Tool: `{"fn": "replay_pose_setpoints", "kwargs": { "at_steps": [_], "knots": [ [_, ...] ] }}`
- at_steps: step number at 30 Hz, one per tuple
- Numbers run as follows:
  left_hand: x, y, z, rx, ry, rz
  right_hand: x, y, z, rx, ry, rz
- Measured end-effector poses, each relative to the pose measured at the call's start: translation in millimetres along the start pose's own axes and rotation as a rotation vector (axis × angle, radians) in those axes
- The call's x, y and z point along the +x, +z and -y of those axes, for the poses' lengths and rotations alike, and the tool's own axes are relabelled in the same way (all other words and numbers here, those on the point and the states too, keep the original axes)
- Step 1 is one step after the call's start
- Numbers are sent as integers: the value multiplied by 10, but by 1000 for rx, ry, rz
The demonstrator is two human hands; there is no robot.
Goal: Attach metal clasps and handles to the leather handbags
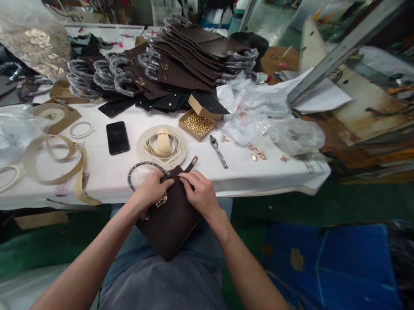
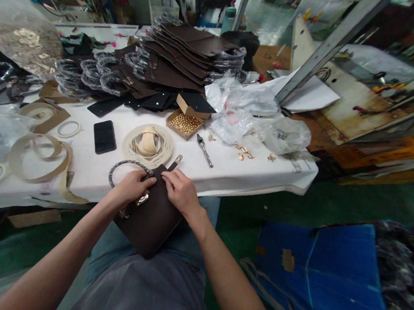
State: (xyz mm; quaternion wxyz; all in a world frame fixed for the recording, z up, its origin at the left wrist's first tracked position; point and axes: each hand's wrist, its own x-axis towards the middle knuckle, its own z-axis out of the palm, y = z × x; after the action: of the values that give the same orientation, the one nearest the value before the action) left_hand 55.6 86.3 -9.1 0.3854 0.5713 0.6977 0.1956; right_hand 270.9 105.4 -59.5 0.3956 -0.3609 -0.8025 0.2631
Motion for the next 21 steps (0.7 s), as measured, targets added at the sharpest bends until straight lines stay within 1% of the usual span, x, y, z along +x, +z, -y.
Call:
{"fn": "replay_pose_setpoints", "kwargs": {
  "at_steps": [5, 8, 12, 14, 18, 21],
  "knots": [
    [-107, 51, -36, -241, -82, 14, -83, -76, 32, -18, 1, -29],
    [-150, 80, -78, -332, -52, 17, -134, -138, 73, -23, -6, -49],
    [-182, 135, -150, -435, 3, 38, -188, -225, 140, -84, -4, -42],
    [-206, 152, -204, -403, 22, 12, -207, -257, 171, -120, -2, -24],
    [-284, 155, -323, -198, 18, -55, -238, -297, 227, -149, 18, 4],
    [-341, 181, -366, -164, 22, -85, -250, -327, 262, -144, 37, 12]
  ]
}}
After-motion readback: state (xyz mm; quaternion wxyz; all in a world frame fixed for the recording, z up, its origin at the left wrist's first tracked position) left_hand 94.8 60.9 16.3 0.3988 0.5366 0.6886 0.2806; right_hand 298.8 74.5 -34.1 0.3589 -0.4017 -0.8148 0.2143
